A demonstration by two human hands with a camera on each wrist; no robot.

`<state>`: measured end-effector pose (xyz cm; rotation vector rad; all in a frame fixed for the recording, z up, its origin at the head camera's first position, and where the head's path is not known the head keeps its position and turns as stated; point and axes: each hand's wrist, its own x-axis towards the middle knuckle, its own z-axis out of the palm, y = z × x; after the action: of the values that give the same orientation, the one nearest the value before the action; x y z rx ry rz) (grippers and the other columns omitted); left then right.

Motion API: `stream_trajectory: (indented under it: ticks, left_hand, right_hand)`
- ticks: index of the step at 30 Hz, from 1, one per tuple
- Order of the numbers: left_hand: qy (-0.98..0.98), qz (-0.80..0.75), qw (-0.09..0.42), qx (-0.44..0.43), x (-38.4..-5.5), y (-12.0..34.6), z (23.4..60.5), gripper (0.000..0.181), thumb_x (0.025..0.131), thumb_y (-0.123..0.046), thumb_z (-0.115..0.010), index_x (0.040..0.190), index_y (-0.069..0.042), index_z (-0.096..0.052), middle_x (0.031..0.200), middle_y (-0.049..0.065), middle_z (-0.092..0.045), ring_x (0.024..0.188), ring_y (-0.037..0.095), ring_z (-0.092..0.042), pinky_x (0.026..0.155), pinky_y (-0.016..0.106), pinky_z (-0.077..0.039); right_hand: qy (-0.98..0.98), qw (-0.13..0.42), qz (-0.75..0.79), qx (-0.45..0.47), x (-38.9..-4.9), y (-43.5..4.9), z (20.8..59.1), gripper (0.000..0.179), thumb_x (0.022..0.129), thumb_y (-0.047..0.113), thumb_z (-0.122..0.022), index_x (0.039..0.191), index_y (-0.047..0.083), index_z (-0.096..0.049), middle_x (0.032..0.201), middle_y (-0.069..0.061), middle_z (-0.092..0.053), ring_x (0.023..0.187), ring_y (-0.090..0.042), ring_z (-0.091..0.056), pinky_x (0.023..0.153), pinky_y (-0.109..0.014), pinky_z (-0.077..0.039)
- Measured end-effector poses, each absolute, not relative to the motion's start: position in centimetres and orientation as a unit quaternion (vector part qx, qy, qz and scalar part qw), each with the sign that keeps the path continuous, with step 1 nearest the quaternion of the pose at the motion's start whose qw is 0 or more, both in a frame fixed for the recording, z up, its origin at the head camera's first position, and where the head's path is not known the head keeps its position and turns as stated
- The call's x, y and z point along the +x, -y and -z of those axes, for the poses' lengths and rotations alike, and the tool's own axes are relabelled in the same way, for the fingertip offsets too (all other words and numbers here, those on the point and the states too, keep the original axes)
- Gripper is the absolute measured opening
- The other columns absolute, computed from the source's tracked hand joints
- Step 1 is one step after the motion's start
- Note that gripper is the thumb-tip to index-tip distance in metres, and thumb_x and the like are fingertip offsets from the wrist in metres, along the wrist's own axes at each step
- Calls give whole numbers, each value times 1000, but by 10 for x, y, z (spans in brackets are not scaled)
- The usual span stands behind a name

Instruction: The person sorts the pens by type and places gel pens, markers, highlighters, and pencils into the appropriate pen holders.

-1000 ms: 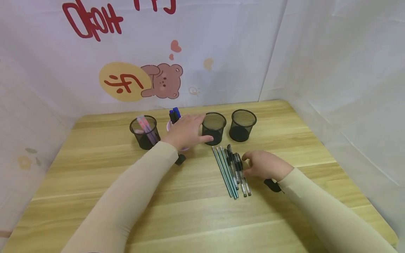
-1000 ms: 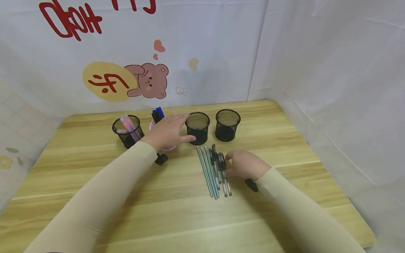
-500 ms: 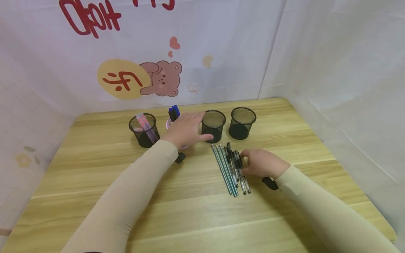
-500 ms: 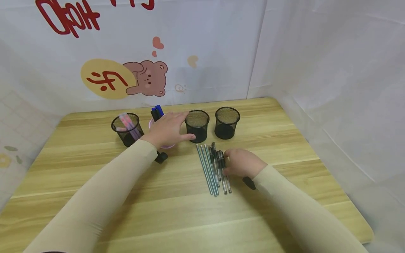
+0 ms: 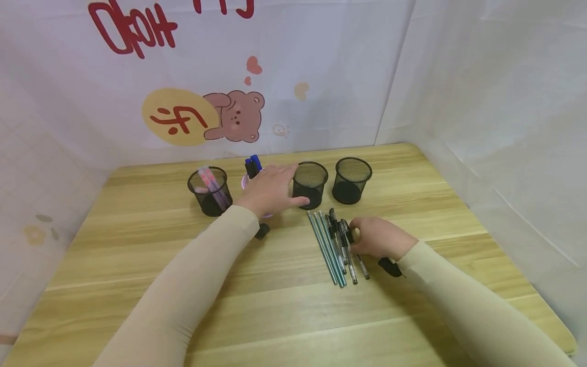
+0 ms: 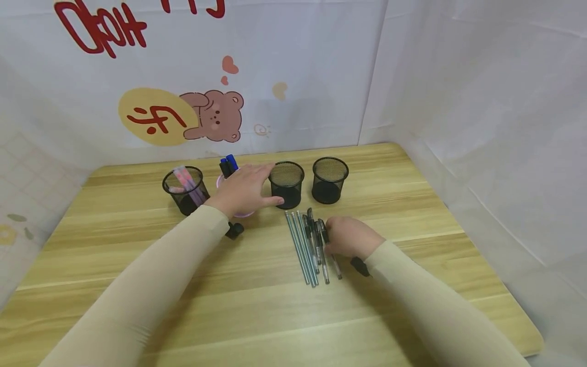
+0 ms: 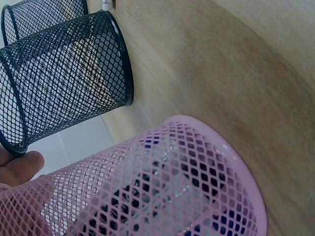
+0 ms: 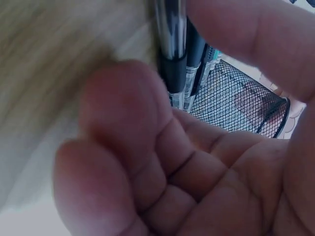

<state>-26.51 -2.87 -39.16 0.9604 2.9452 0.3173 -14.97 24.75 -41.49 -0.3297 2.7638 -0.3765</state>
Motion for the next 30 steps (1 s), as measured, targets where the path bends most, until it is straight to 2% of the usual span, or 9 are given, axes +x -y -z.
stream_trajectory:
  ticks: [6, 10, 15, 20, 23, 30]
  left_hand:
    - [-945, -99, 7, 312, -266, 29, 393, 107, 90, -85, -53, 168, -15, -28, 171, 3, -37, 158, 28, -35, 133, 46, -23]
    - [-946, -97, 8, 310, -266, 29, 394, 108, 90, -85, -53, 168, -15, -28, 171, 2, -37, 158, 28, -35, 133, 46, -24]
    - [-945, -101, 8, 312, -265, 29, 393, 107, 90, -84, -53, 168, -15, -28, 171, 3, -37, 158, 28, -35, 133, 47, -24]
    - [-946, -99, 6, 310, -265, 28, 392, 107, 90, -84, -54, 168, -15, -28, 171, 2, -37, 158, 28, -36, 133, 47, -24]
    - [-946, -96, 7, 308, -264, 29, 391, 107, 90, -84, -54, 168, -15, -27, 171, 2, -38, 158, 27, -35, 133, 46, -23]
    - [-946, -95, 8, 311, -265, 28, 392, 107, 90, -83, -55, 168, -14, -27, 171, 2, -37, 158, 25, -35, 134, 45, -21]
  right_hand:
    - [-971, 171, 143, -89, -151, -247, 415, 56, 88, 21, -80, 135, -5, -62, 126, -21, -71, 95, -24, -66, 90, -47, -59]
    - [-969, 175, 153, -80, -152, -248, 415, 49, 89, 14, -75, 133, -5, -63, 126, -22, -71, 92, -23, -65, 82, -41, -58]
    - [-968, 177, 166, -70, -151, -251, 415, 49, 89, 13, -73, 135, -4, -62, 118, -19, -72, 82, -19, -65, 74, -36, -56]
    - [-963, 173, 195, -64, -152, -257, 415, 53, 90, 11, -70, 139, -5, -58, 89, -10, -73, 65, -15, -63, 63, -34, -56]
    - [-957, 167, 228, -66, -153, -260, 416, 53, 91, 10, -70, 139, -7, -57, 79, -7, -69, 61, -15, -62, 55, -32, -54]
    - [-949, 125, 284, -65, -155, -261, 416, 50, 89, 9, -66, 138, -2, -58, 85, -5, -70, 68, -15, -64, 61, -30, -54]
